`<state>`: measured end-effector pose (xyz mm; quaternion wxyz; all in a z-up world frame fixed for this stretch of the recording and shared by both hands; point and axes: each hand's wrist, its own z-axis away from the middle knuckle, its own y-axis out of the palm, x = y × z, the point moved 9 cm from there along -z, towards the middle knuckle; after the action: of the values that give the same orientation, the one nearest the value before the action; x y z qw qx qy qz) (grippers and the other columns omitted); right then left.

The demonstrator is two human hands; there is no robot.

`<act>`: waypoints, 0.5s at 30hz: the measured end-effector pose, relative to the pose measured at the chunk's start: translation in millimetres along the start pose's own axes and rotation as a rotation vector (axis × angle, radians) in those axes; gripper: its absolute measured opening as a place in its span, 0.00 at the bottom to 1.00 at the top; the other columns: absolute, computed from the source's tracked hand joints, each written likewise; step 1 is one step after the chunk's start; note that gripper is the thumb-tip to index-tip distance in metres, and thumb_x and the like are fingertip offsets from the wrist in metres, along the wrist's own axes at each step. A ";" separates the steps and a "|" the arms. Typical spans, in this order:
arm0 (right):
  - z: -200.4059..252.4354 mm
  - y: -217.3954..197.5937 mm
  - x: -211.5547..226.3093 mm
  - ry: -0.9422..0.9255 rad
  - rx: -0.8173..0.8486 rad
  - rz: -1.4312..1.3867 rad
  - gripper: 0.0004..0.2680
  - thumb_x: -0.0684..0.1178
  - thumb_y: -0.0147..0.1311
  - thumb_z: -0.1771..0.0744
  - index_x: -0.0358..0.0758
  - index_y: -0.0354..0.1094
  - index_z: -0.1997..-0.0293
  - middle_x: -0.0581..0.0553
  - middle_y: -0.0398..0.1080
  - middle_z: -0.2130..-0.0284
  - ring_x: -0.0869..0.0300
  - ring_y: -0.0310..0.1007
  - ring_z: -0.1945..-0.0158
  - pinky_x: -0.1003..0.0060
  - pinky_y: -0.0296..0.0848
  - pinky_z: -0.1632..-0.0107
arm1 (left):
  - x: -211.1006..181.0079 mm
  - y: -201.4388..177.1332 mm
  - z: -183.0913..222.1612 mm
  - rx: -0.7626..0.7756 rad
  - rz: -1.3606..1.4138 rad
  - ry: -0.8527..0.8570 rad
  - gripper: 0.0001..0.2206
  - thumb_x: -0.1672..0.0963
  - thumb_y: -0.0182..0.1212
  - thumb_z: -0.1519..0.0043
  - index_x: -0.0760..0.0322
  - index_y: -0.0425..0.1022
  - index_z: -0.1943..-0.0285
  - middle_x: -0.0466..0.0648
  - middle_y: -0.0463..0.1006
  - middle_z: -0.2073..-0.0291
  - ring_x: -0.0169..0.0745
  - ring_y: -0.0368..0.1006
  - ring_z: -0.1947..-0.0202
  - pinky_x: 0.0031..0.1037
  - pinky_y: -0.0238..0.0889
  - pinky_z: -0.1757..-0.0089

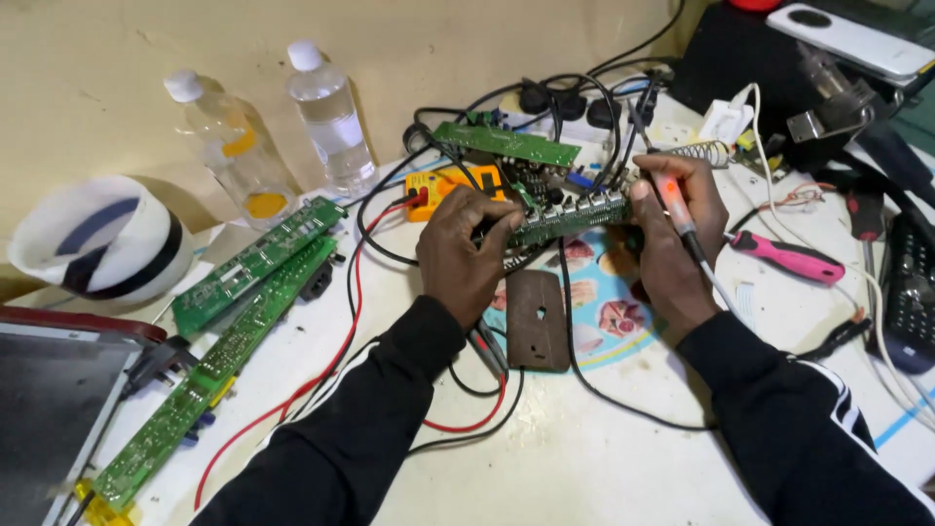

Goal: Soldering and desoldering electronic components on circuit boards at a repair workbench.

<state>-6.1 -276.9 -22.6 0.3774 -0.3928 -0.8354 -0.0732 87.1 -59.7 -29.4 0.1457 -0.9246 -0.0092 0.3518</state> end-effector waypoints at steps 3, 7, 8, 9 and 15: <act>5.1 11.5 16.4 0.245 0.047 -0.122 0.07 0.38 0.46 0.28 0.33 0.67 0.44 0.42 0.63 0.62 0.62 0.66 0.65 0.64 0.79 0.59 | 4.2 -1.6 4.8 0.004 -0.034 -0.038 0.04 0.57 0.66 0.34 0.60 0.78 0.60 0.47 0.72 0.69 0.57 0.76 0.62 0.49 0.73 0.60; -6.7 19.1 -7.5 0.189 0.118 -0.102 0.07 0.36 0.48 0.28 0.30 0.67 0.44 0.39 0.65 0.64 0.58 0.68 0.69 0.61 0.77 0.64 | 7.8 -8.0 2.6 -0.028 -0.061 -0.046 0.05 0.56 0.67 0.35 0.58 0.77 0.63 0.45 0.71 0.70 0.55 0.76 0.63 0.48 0.72 0.62; -6.0 21.1 -7.8 0.244 0.118 -0.126 0.07 0.38 0.49 0.28 0.33 0.67 0.44 0.41 0.65 0.65 0.59 0.70 0.71 0.63 0.78 0.66 | 8.3 -10.0 2.6 -0.037 -0.098 -0.049 0.07 0.55 0.68 0.36 0.58 0.76 0.64 0.45 0.72 0.71 0.55 0.77 0.64 0.48 0.72 0.63; -3.8 19.9 -8.2 0.299 0.117 -0.143 0.08 0.39 0.50 0.28 0.35 0.67 0.43 0.43 0.66 0.66 0.61 0.72 0.72 0.65 0.78 0.68 | 8.0 -9.4 3.9 -0.044 -0.129 -0.054 0.08 0.55 0.69 0.36 0.58 0.76 0.66 0.45 0.72 0.72 0.56 0.77 0.65 0.48 0.73 0.65; -6.6 19.4 5.2 0.267 0.117 -0.122 0.08 0.36 0.59 0.32 0.33 0.72 0.48 0.38 0.68 0.67 0.61 0.71 0.68 0.65 0.75 0.72 | 13.4 -7.5 5.4 -0.009 -0.161 -0.072 0.06 0.54 0.67 0.36 0.56 0.76 0.63 0.44 0.72 0.70 0.52 0.77 0.63 0.45 0.72 0.61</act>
<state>9.4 -263.3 -17.7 0.5021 -0.3056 -0.8030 -0.0986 94.3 -49.5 -39.8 0.1688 -0.9083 -0.0903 0.3719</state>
